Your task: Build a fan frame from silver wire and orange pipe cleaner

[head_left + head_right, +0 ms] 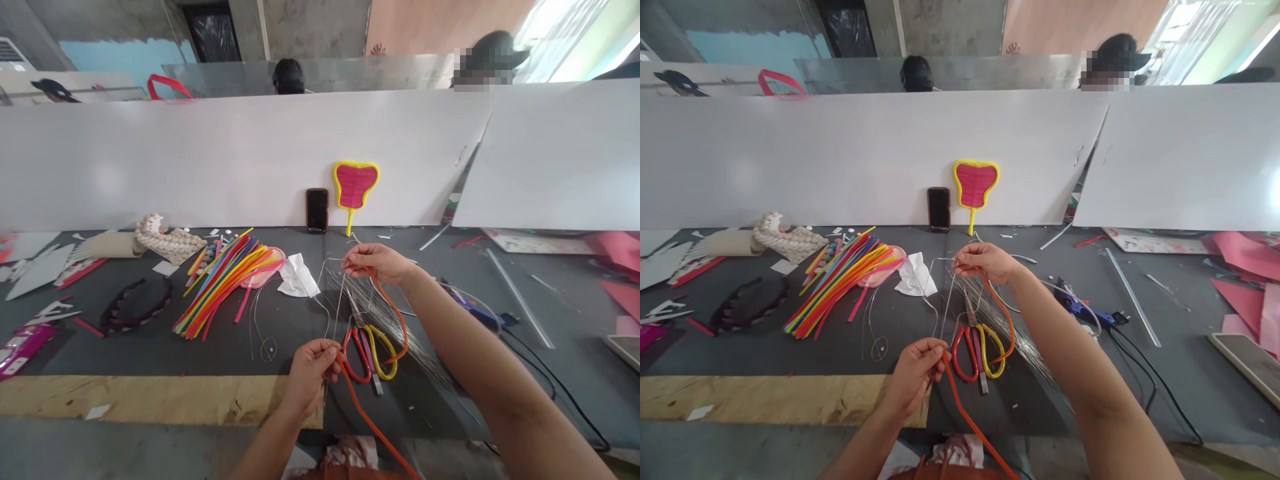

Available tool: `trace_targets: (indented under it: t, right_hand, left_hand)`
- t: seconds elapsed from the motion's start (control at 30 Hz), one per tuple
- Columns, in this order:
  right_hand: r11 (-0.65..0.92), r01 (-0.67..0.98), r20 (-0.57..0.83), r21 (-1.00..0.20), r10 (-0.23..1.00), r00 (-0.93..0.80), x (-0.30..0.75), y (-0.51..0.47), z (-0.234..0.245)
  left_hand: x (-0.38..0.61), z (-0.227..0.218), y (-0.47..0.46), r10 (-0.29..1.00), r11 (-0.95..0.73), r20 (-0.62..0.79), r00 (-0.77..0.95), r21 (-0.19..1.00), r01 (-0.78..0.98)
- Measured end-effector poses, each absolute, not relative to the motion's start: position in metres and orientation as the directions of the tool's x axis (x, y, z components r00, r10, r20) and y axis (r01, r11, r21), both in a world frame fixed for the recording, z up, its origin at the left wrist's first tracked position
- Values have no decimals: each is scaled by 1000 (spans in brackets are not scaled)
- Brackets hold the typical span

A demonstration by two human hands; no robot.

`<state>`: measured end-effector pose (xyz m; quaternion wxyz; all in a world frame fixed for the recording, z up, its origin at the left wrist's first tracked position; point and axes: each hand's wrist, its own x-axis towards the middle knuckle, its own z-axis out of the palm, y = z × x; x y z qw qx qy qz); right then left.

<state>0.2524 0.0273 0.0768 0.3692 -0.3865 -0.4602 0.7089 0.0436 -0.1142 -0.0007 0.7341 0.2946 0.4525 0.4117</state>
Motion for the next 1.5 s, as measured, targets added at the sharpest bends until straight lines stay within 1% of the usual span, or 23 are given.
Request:
trace_targets:
  t: [0.17,0.37,0.53,0.73,0.97,1.1,1.3,1.4,1.5]
  right_hand:
    - [-293,-187,-204,-937,899,-388,250,27,75]
    - [-312,-122,-223,-942,857,-465,255,28,75]
    - [-262,-116,-178,-958,861,-476,253,27,78]
    - [-203,-178,-122,-963,915,-385,244,23,80]
    - [-252,-200,-171,-947,920,-352,242,23,83]
    - [-230,-159,-170,-960,931,-324,240,23,84]
    - [-109,-18,-101,-994,963,-248,234,20,81]
    - [-60,21,-63,-998,976,-210,233,19,81]
    - [-56,44,-64,-997,976,-207,234,18,83]
  left_hand:
    - [44,0,-115,867,496,-429,254,796,-347]
    - [42,-4,-116,874,482,-415,255,811,-332]
    - [41,-5,-116,880,469,-404,250,820,-327]
    - [41,4,-115,879,474,-410,242,808,-349]
    - [39,7,-115,881,470,-403,248,807,-357]
    - [41,6,-117,878,472,-400,263,815,-337]
    - [44,3,-119,886,457,-388,255,823,-337]
    - [45,-1,-121,895,438,-365,258,833,-339]
    - [45,-5,-122,896,430,-355,266,841,-329]
